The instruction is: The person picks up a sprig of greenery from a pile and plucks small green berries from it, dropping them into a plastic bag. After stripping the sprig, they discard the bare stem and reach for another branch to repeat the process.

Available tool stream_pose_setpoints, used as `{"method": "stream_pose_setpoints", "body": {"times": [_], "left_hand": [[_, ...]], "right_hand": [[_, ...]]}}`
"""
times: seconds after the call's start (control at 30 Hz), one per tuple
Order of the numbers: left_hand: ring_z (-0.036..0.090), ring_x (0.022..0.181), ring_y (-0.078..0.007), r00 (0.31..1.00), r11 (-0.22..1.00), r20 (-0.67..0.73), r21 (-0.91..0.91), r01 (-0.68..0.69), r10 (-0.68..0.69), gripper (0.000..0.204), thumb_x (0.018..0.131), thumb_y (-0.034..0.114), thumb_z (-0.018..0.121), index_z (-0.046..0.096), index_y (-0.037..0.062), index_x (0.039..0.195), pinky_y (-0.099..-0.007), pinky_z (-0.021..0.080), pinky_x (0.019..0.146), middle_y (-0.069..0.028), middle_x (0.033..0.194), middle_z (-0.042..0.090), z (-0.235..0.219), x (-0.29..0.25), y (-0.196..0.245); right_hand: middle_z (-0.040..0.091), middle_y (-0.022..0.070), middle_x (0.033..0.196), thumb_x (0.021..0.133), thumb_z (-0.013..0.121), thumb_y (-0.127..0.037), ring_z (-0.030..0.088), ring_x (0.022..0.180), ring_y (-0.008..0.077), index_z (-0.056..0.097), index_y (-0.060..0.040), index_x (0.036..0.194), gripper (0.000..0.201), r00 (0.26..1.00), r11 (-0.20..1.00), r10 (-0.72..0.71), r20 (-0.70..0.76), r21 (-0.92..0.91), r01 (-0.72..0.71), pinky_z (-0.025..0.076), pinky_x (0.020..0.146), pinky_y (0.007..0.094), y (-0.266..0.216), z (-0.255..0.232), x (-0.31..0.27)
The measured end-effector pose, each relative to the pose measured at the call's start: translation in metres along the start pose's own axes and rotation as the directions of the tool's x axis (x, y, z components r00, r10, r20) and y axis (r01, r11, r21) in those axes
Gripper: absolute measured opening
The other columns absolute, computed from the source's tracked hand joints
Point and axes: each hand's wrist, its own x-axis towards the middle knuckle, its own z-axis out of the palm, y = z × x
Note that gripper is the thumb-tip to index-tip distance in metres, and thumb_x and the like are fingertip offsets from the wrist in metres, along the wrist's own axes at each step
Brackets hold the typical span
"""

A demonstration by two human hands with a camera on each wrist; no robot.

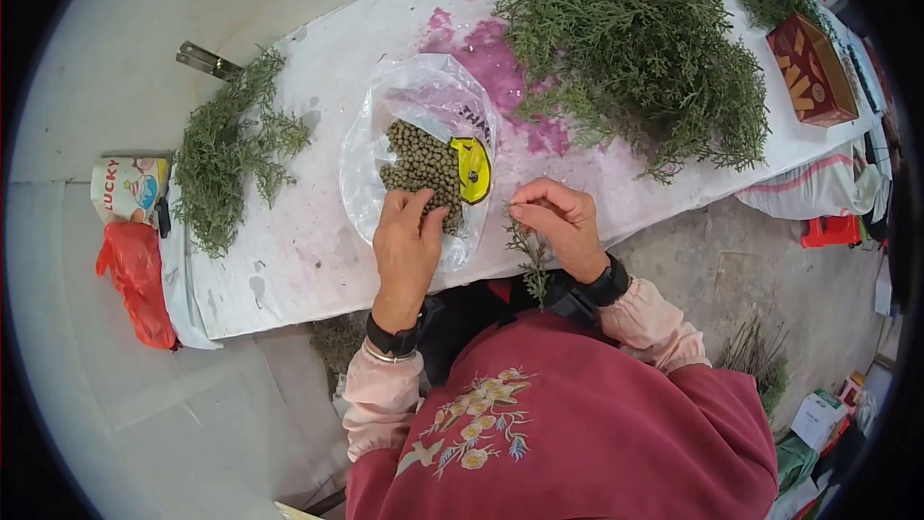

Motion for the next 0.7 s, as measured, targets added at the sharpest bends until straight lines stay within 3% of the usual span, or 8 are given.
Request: {"method": "stream_pose_setpoints", "body": {"times": [0.07, 0.2, 0.3, 0.47, 0.6, 0.7], "left_hand": [[0.057, 0.065, -0.0181, 0.998, 0.995, 0.012, 0.08, -0.055, 0.054, 0.022, 0.077, 0.001, 0.063, 0.061, -0.0013, 0.099, -0.0274, 0.045, 0.058, -0.0109, 0.081, 0.057, -0.001, 0.001, 0.0], [0.057, 0.065, -0.0259, 0.993, 0.996, 0.069, 0.005, -0.092, 0.092, 0.021, 0.076, 0.0, 0.062, 0.062, -0.0004, 0.097, -0.0307, 0.046, 0.06, -0.0134, 0.083, 0.056, -0.008, 0.004, 0.003], [0.057, 0.078, -0.0325, 0.985, 0.979, 0.069, 0.122, -0.166, 0.158, 0.016, 0.076, 0.001, 0.059, 0.06, -0.0009, 0.091, -0.0373, 0.047, 0.064, -0.0144, 0.084, 0.055, -0.009, -0.002, 0.011], [0.057, 0.079, -0.0323, 0.98, 0.963, 0.15, 0.213, -0.164, 0.133, 0.013, 0.075, -0.001, 0.058, 0.06, -0.0014, 0.088, -0.0382, 0.047, 0.063, -0.0139, 0.084, 0.055, -0.011, 0.004, 0.022], [0.057, 0.077, -0.0327, 0.985, 0.971, 0.145, 0.21, -0.118, 0.088, 0.011, 0.074, -0.002, 0.058, 0.059, -0.001, 0.085, -0.0371, 0.047, 0.062, -0.0139, 0.084, 0.055, -0.01, 0.007, 0.024], [0.057, 0.07, -0.0319, 0.996, 0.999, 0.088, 0.041, 0.029, -0.032, 0.011, 0.074, -0.002, 0.059, 0.06, -0.0002, 0.084, -0.0343, 0.047, 0.061, -0.0144, 0.081, 0.055, -0.006, 0.005, 0.017]], "right_hand": [[0.059, 0.0, 0.078, 0.083, 0.059, -0.001, 0.052, 0.069, 0.0052, 0.061, 0.0005, 0.089, 0.007, 1.0, 1.0, -0.014, 0.005, -0.022, 0.014, 0.042, 0.063, 0.0196, 0.003, 0.003, 0.0], [0.058, -0.0001, 0.078, 0.083, 0.06, -0.001, 0.051, 0.069, 0.005, 0.061, 0.0008, 0.088, 0.006, 0.996, 0.994, -0.088, -0.009, -0.07, 0.087, 0.041, 0.063, 0.0194, 0.005, 0.009, 0.004], [0.058, 0.001, 0.076, 0.079, 0.064, -0.003, 0.052, 0.068, 0.0066, 0.062, -0.001, 0.084, 0.006, 0.975, 0.945, -0.222, 0.022, -0.241, 0.221, 0.04, 0.059, 0.0207, 0.009, 0.013, 0.006], [0.058, 0.001, 0.08, 0.081, 0.061, 0.0, 0.051, 0.072, 0.0066, 0.061, 0.001, 0.087, 0.006, 0.985, 0.947, -0.165, 0.043, -0.274, 0.17, 0.04, 0.065, 0.0213, 0.011, 0.02, 0.007], [0.059, 0.0026, 0.079, 0.08, 0.062, 0.0, 0.052, 0.071, 0.0088, 0.061, 0.001, 0.086, 0.006, 0.961, 0.894, -0.26, 0.091, -0.352, 0.276, 0.04, 0.064, 0.0224, 0.015, 0.025, 0.01], [0.059, 0.0039, 0.079, 0.079, 0.061, 0.0, 0.053, 0.07, 0.0105, 0.061, 0.001, 0.084, 0.005, 0.945, 0.871, -0.312, 0.101, -0.368, 0.327, 0.041, 0.063, 0.0229, 0.015, 0.026, 0.011]]}}
